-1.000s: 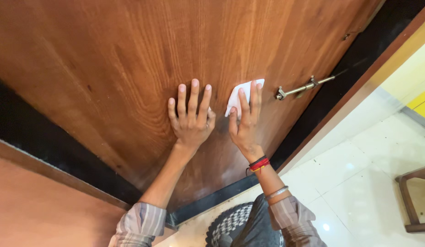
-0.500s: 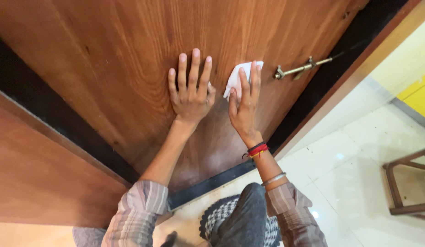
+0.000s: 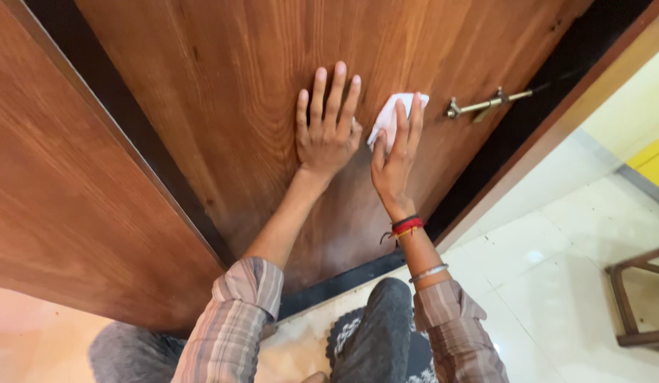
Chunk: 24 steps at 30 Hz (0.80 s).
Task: The person wipes a wooden door with a white cloth, moving from the upper section down to the lower section. They clean the door surface and edges systematically, then briefly wipe the adjacent wall.
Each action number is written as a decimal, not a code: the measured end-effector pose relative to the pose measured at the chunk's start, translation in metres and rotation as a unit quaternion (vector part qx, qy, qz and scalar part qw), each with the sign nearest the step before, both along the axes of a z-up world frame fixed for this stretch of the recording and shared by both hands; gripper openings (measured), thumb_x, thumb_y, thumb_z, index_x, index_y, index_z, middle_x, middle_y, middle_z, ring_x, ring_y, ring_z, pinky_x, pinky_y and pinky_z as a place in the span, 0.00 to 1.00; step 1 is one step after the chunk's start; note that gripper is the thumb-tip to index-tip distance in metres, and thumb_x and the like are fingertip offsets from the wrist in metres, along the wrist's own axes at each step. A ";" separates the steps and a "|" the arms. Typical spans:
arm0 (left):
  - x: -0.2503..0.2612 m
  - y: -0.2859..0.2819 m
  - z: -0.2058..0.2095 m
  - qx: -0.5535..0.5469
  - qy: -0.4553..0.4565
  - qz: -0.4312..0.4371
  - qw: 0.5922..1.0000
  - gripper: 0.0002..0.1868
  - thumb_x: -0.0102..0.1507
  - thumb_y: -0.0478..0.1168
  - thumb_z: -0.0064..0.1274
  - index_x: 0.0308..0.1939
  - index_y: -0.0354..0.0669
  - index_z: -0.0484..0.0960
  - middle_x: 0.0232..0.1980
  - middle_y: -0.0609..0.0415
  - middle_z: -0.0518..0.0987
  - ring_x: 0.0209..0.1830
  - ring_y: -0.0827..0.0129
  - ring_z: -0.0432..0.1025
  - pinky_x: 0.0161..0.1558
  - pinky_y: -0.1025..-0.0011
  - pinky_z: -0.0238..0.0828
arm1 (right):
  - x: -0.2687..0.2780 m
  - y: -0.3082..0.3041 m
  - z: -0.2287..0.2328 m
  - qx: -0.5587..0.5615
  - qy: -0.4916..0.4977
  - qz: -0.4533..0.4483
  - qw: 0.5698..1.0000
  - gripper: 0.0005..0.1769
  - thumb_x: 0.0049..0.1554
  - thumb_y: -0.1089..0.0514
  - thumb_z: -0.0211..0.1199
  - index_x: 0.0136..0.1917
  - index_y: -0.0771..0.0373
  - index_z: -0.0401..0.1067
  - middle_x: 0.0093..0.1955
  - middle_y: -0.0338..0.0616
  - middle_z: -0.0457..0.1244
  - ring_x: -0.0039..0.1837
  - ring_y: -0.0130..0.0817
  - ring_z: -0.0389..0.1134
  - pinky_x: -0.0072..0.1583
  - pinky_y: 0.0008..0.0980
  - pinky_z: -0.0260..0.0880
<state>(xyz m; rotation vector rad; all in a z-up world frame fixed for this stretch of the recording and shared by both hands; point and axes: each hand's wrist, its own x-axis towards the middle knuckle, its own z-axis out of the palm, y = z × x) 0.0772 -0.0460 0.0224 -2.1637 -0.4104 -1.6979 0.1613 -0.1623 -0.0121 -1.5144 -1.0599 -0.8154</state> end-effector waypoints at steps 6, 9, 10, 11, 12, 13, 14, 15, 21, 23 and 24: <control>0.000 0.001 0.001 0.005 0.000 0.005 1.000 0.32 0.68 0.36 0.47 0.79 0.50 0.67 0.82 0.54 0.59 0.84 0.58 0.52 0.82 0.55 0.38 | -0.007 -0.004 0.007 -0.010 0.029 0.010 0.999 0.27 0.72 0.59 0.51 0.82 0.64 0.53 0.87 0.58 0.40 0.89 0.58 0.38 0.85 0.52 0.42; -0.002 0.001 0.001 0.004 0.002 -0.007 1.000 0.32 0.68 0.37 0.47 0.78 0.49 0.67 0.82 0.53 0.59 0.83 0.58 0.52 0.82 0.55 0.38 | -0.010 -0.001 0.011 -0.006 0.032 0.003 0.999 0.27 0.73 0.57 0.50 0.82 0.64 0.53 0.87 0.57 0.40 0.89 0.57 0.38 0.85 0.51 0.42; -0.004 0.001 0.001 0.006 0.005 -0.009 1.000 0.31 0.68 0.36 0.46 0.78 0.49 0.67 0.82 0.53 0.60 0.83 0.58 0.52 0.82 0.55 0.38 | -0.011 0.000 0.011 -0.006 0.033 0.002 0.999 0.27 0.73 0.56 0.50 0.82 0.64 0.53 0.88 0.56 0.40 0.89 0.57 0.38 0.85 0.51 0.42; -0.004 0.001 0.001 0.007 0.006 -0.011 1.000 0.31 0.69 0.36 0.46 0.78 0.49 0.68 0.82 0.54 0.60 0.83 0.58 0.52 0.82 0.55 0.38 | -0.011 0.002 0.012 -0.001 0.035 -0.003 0.999 0.27 0.73 0.56 0.50 0.82 0.64 0.53 0.88 0.56 0.40 0.89 0.57 0.37 0.85 0.51 0.41; -0.004 0.001 0.002 0.008 0.007 -0.012 1.000 0.31 0.69 0.36 0.45 0.78 0.49 0.68 0.82 0.54 0.60 0.83 0.58 0.52 0.82 0.55 0.38 | -0.012 0.005 0.013 0.004 0.038 -0.008 0.999 0.27 0.73 0.57 0.50 0.82 0.64 0.53 0.88 0.56 0.40 0.89 0.57 0.37 0.86 0.51 0.41; -0.005 0.002 0.002 0.011 0.010 -0.009 1.000 0.30 0.69 0.37 0.45 0.78 0.49 0.68 0.82 0.54 0.60 0.83 0.57 0.53 0.81 0.55 0.38 | -0.014 0.009 0.013 0.008 0.041 -0.009 0.999 0.27 0.73 0.57 0.50 0.82 0.64 0.53 0.88 0.56 0.40 0.89 0.58 0.36 0.86 0.51 0.40; -0.006 0.003 0.002 0.014 0.013 -0.006 1.000 0.30 0.69 0.37 0.44 0.77 0.49 0.69 0.82 0.54 0.60 0.83 0.57 0.53 0.81 0.54 0.38 | -0.016 0.010 0.013 0.011 0.040 -0.003 0.999 0.27 0.73 0.56 0.49 0.82 0.63 0.53 0.88 0.56 0.40 0.89 0.57 0.37 0.86 0.51 0.41; -0.006 0.003 0.002 0.016 0.016 -0.003 1.000 0.29 0.69 0.37 0.44 0.77 0.49 0.69 0.82 0.54 0.60 0.83 0.57 0.53 0.81 0.54 0.38 | -0.016 0.011 0.013 0.013 0.039 0.003 0.999 0.27 0.74 0.56 0.49 0.82 0.63 0.53 0.88 0.55 0.40 0.90 0.56 0.38 0.86 0.51 0.41; -0.002 0.001 0.003 0.011 0.006 -0.001 1.000 0.26 0.72 0.40 0.41 0.76 0.50 0.70 0.81 0.54 0.61 0.82 0.57 0.54 0.81 0.54 0.38 | -0.003 0.016 0.031 0.018 -0.013 0.000 1.000 0.26 0.75 0.54 0.47 0.83 0.61 0.53 0.88 0.53 0.39 0.90 0.54 0.36 0.85 0.51 0.39; -0.003 0.000 0.002 0.001 0.010 -0.004 1.000 0.26 0.73 0.40 0.40 0.76 0.51 0.70 0.81 0.54 0.62 0.82 0.58 0.55 0.81 0.54 0.38 | 0.001 0.017 0.039 0.023 -0.016 -0.006 1.000 0.26 0.75 0.54 0.47 0.83 0.60 0.53 0.88 0.53 0.39 0.90 0.54 0.36 0.85 0.50 0.39; -0.002 0.000 0.003 -0.004 0.011 -0.005 1.000 0.26 0.73 0.41 0.40 0.76 0.51 0.70 0.81 0.54 0.62 0.82 0.58 0.55 0.80 0.55 0.38 | 0.001 0.020 0.044 0.027 -0.017 -0.011 0.999 0.26 0.75 0.54 0.47 0.83 0.60 0.53 0.89 0.52 0.40 0.90 0.54 0.36 0.85 0.50 0.39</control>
